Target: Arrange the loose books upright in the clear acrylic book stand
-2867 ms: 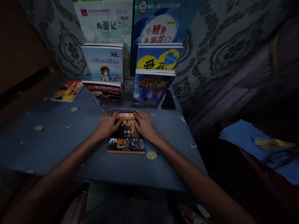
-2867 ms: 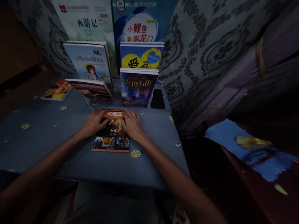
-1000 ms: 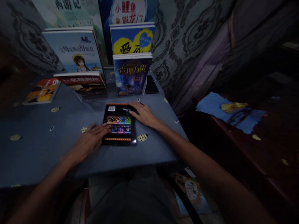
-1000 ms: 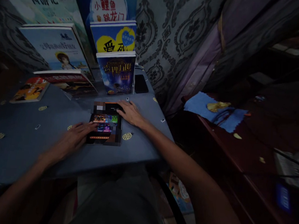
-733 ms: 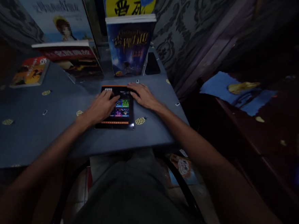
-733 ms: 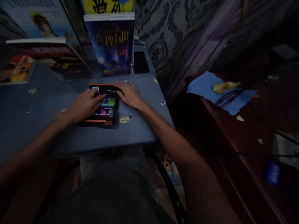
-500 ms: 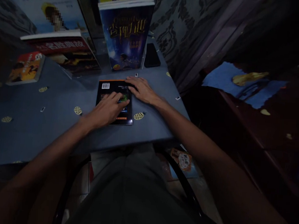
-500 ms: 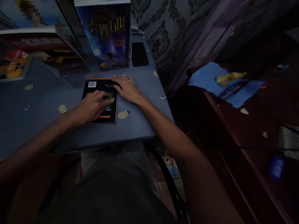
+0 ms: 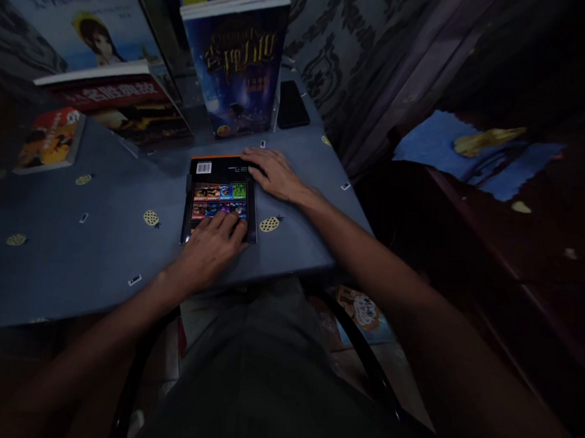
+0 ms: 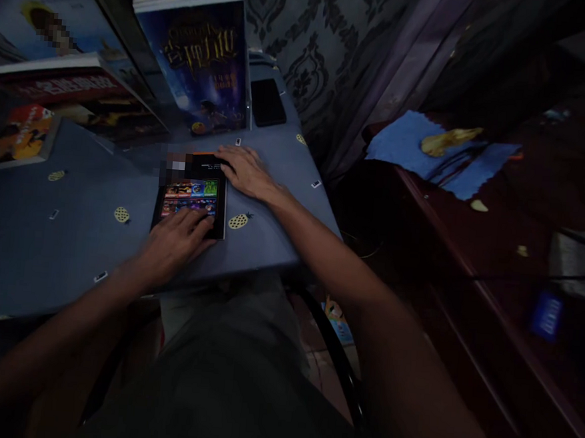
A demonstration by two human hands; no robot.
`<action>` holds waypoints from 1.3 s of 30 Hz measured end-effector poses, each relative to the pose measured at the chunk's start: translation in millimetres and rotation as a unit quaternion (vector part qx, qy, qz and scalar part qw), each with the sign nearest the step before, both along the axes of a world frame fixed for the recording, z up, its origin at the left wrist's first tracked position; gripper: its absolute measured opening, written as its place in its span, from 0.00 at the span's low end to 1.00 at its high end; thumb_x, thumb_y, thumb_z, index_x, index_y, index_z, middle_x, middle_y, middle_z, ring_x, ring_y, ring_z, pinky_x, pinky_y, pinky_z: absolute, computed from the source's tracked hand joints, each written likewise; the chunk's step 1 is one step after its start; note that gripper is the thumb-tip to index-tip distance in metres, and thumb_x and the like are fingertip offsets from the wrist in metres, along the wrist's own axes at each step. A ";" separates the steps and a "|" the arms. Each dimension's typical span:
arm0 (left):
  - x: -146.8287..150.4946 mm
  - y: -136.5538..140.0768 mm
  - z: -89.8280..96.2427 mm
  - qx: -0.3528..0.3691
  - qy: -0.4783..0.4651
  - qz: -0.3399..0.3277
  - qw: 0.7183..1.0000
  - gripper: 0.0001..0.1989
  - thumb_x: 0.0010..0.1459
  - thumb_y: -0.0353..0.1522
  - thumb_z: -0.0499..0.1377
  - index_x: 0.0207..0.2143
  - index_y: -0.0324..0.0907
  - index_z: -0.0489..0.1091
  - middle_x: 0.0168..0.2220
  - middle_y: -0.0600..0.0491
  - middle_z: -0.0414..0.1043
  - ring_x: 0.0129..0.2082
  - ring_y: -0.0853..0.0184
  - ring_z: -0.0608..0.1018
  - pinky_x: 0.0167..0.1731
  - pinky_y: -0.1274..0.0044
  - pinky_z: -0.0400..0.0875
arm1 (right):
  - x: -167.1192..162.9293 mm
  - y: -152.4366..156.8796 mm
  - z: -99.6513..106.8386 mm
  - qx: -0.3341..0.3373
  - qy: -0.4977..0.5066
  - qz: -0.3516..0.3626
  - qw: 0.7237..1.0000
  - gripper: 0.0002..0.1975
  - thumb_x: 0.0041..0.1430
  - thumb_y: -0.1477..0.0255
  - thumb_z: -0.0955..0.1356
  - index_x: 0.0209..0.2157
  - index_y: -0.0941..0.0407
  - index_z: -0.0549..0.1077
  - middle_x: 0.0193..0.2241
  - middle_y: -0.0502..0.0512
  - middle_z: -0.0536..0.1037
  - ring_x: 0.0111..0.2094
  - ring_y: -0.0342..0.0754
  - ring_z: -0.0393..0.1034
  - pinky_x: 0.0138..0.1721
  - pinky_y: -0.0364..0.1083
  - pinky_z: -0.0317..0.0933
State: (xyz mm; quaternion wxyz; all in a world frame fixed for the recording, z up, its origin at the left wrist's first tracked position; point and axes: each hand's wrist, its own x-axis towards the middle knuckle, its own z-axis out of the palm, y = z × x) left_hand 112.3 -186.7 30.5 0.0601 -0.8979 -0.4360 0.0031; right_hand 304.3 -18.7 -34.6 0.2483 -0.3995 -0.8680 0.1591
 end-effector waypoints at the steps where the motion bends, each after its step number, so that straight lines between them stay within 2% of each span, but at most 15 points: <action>1: -0.8 0.9 -0.7 0.000 0.001 -0.008 1.000 0.16 0.70 0.35 0.51 0.54 0.36 0.69 0.55 0.37 0.71 0.53 0.51 0.74 0.49 0.62 0.72 | 0.4 -0.3 0.2 -0.002 0.005 -0.001 1.000 0.22 0.72 0.66 0.59 0.62 0.55 0.67 0.66 0.58 0.67 0.67 0.55 0.59 0.68 0.62 0.49; 6: -7.2 2.0 2.7 -0.021 -0.020 -0.037 0.999 0.16 0.69 0.29 0.49 0.55 0.35 0.69 0.52 0.38 0.74 0.52 0.53 0.74 0.51 0.62 0.72 | 2.5 0.1 -0.2 -0.006 0.036 -0.005 0.999 0.20 0.69 0.68 0.61 0.59 0.53 0.71 0.65 0.57 0.69 0.65 0.56 0.62 0.67 0.64 0.52; 10: -8.3 5.9 10.7 -0.051 -0.027 -0.019 0.998 0.16 0.68 0.26 0.48 0.52 0.37 0.71 0.49 0.42 0.75 0.48 0.56 0.75 0.48 0.64 0.75 | 3.5 -0.5 0.6 -0.002 0.052 -0.002 0.999 0.19 0.69 0.68 0.62 0.56 0.55 0.74 0.62 0.58 0.73 0.64 0.54 0.64 0.67 0.60 0.54; 13: -8.1 7.9 15.3 -0.075 -0.034 -0.008 0.997 0.17 0.66 0.24 0.47 0.51 0.38 0.72 0.49 0.44 0.75 0.49 0.57 0.74 0.49 0.64 0.75 | 5.2 -1.7 2.2 -0.004 0.051 0.007 0.999 0.19 0.69 0.68 0.61 0.56 0.54 0.74 0.61 0.58 0.74 0.64 0.54 0.64 0.66 0.61 0.54; 18: -7.5 4.8 12.6 -0.044 -0.028 -0.013 0.999 0.17 0.67 0.26 0.48 0.54 0.38 0.71 0.51 0.43 0.74 0.50 0.56 0.75 0.48 0.64 0.75 | 6.9 -12.7 8.5 0.002 0.020 0.014 1.000 0.20 0.69 0.68 0.62 0.58 0.56 0.73 0.62 0.61 0.72 0.65 0.58 0.61 0.66 0.64 0.54; 20: -6.8 1.4 8.2 -0.020 -0.019 -0.022 0.999 0.16 0.68 0.29 0.50 0.54 0.37 0.71 0.51 0.42 0.75 0.50 0.56 0.76 0.48 0.65 0.75 | 6.7 -27.8 12.8 0.013 0.001 0.010 1.000 0.20 0.68 0.68 0.63 0.59 0.55 0.72 0.63 0.61 0.71 0.66 0.60 0.60 0.65 0.66 0.54; 23: -5.9 -3.6 1.8 0.006 -0.007 -0.028 1.000 0.17 0.68 0.28 0.51 0.55 0.36 0.70 0.52 0.40 0.75 0.51 0.55 0.76 0.48 0.65 0.75 | 8.1 -67.4 18.2 0.032 -0.008 0.022 0.999 0.20 0.68 0.68 0.64 0.60 0.54 0.72 0.62 0.62 0.73 0.65 0.61 0.61 0.63 0.67 0.56; 29: -6.8 -2.3 1.7 -0.001 -0.036 -0.034 0.999 0.19 0.64 0.24 0.50 0.55 0.38 0.70 0.51 0.41 0.75 0.51 0.57 0.76 0.49 0.66 0.74 | 20.9 -155.1 19.9 0.043 0.037 0.069 0.996 0.22 0.67 0.74 0.64 0.62 0.57 0.69 0.58 0.66 0.76 0.61 0.58 0.69 0.61 0.64 0.63; 32: -7.2 4.2 6.9 -0.012 -0.063 -0.024 0.998 0.15 0.65 0.25 0.50 0.49 0.40 0.72 0.48 0.44 0.75 0.47 0.58 0.76 0.46 0.65 0.75 | 22.9 -174.7 25.3 0.045 0.035 0.060 0.997 0.21 0.67 0.72 0.65 0.60 0.59 0.71 0.58 0.68 0.75 0.60 0.59 0.70 0.60 0.63 0.66; 35: -8.0 14.6 13.4 -0.021 -0.068 0.011 0.997 0.12 0.66 0.26 0.50 0.44 0.40 0.72 0.45 0.45 0.75 0.45 0.57 0.76 0.44 0.65 0.74 | 11.3 -184.4 33.4 0.040 0.019 0.052 0.998 0.17 0.67 0.70 0.66 0.54 0.62 0.75 0.56 0.70 0.76 0.59 0.60 0.70 0.59 0.60 0.68; 37: -8.3 23.9 18.3 -0.023 -0.058 0.042 0.997 0.11 0.68 0.28 0.49 0.42 0.40 0.72 0.42 0.45 0.75 0.43 0.56 0.77 0.42 0.66 0.74 | -5.5 -189.5 37.8 0.035 0.009 0.084 0.996 0.15 0.66 0.69 0.67 0.50 0.62 0.77 0.54 0.68 0.78 0.57 0.58 0.71 0.59 0.56 0.68; 39: -7.5 34.1 22.8 -0.020 -0.042 0.071 0.996 0.11 0.69 0.32 0.50 0.41 0.40 0.72 0.41 0.45 0.75 0.42 0.56 0.77 0.41 0.67 0.74 | -26.8 -193.3 40.6 0.036 -0.004 0.158 0.987 0.14 0.65 0.67 0.68 0.46 0.61 0.78 0.52 0.66 0.79 0.55 0.56 0.72 0.58 0.53 0.67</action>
